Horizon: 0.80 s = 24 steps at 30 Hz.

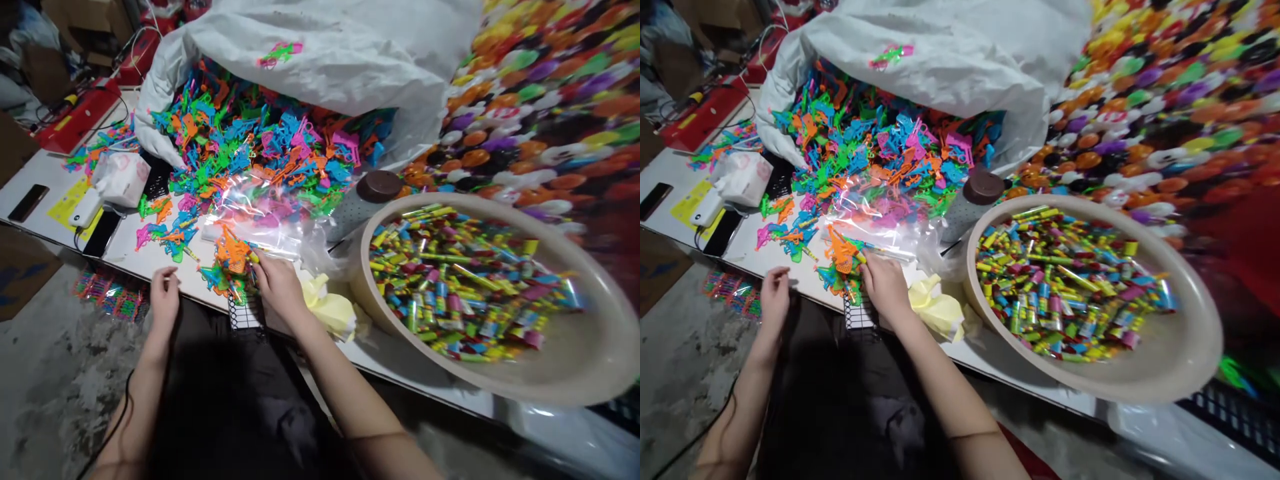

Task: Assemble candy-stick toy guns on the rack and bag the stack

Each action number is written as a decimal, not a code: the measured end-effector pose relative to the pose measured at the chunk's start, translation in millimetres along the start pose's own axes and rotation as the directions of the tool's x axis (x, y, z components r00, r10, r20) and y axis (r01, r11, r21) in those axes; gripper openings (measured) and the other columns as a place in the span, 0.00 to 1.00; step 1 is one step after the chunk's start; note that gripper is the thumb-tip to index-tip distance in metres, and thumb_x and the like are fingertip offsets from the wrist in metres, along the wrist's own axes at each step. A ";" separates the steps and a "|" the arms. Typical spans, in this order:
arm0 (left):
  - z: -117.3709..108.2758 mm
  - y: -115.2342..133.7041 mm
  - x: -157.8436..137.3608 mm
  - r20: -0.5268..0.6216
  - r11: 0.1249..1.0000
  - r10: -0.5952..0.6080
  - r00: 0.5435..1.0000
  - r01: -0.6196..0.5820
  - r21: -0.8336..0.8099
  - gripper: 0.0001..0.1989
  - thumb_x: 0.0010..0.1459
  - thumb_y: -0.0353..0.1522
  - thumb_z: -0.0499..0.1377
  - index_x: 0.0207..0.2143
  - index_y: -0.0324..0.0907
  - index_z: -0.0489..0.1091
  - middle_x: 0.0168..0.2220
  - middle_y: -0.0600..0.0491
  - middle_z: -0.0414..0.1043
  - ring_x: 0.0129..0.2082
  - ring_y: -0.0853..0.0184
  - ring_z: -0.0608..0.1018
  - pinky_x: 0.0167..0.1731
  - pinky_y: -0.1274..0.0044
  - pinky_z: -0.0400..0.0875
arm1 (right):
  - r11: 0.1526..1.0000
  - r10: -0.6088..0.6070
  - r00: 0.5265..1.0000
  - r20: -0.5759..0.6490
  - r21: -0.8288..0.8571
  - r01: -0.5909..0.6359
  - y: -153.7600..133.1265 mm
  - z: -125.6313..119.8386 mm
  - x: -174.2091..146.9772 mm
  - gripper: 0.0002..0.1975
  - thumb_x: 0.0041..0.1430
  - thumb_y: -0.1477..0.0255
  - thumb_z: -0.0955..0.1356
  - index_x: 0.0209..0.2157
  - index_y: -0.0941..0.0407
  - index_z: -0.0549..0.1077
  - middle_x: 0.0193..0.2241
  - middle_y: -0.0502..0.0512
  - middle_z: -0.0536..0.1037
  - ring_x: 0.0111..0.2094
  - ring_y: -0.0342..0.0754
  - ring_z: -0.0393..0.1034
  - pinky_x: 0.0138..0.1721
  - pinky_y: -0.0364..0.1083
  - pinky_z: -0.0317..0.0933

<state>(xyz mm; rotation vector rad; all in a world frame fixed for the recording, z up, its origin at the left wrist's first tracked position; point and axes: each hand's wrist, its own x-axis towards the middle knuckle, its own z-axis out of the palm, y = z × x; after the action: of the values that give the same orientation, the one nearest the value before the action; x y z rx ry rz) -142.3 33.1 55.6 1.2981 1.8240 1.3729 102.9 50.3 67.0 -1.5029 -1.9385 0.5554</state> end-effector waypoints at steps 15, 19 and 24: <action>42.3 -51.9 87.9 0.299 0.689 0.114 0.947 -0.292 0.663 0.31 0.61 0.40 0.48 0.63 0.35 0.48 0.66 0.38 0.40 0.66 0.49 0.42 0.62 0.58 0.35 | 0.992 0.029 0.988 0.150 -0.127 -0.010 15.6 5.2 15.6 0.20 0.64 0.73 0.57 0.55 0.62 0.64 0.57 0.65 0.64 0.61 0.57 0.55 0.56 0.58 0.52; 54.4 -47.9 71.2 0.343 0.668 0.111 0.933 -0.325 0.669 0.30 0.61 0.41 0.47 0.63 0.39 0.51 0.65 0.42 0.46 0.65 0.49 0.45 0.62 0.57 0.37 | 0.984 -0.144 0.989 -0.021 -0.113 0.141 13.3 -59.9 -11.2 0.20 0.63 0.68 0.58 0.55 0.55 0.64 0.55 0.60 0.67 0.58 0.55 0.59 0.54 0.56 0.56; 44.3 -16.8 105.4 0.171 0.677 0.202 0.964 -0.264 0.687 0.24 0.62 0.41 0.45 0.59 0.45 0.58 0.64 0.46 0.51 0.64 0.53 0.51 0.60 0.55 0.39 | 0.829 0.308 0.894 -0.326 -0.370 -0.420 83.8 -164.2 -67.7 0.21 0.60 0.59 0.58 0.48 0.54 0.70 0.36 0.62 0.77 0.37 0.60 0.72 0.36 0.55 0.64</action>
<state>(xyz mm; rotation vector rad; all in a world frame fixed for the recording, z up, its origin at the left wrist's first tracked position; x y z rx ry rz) -155.7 146.7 39.0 1.9944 2.2918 0.6844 286.4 0.4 115.8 -2.1421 -1.6400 0.0658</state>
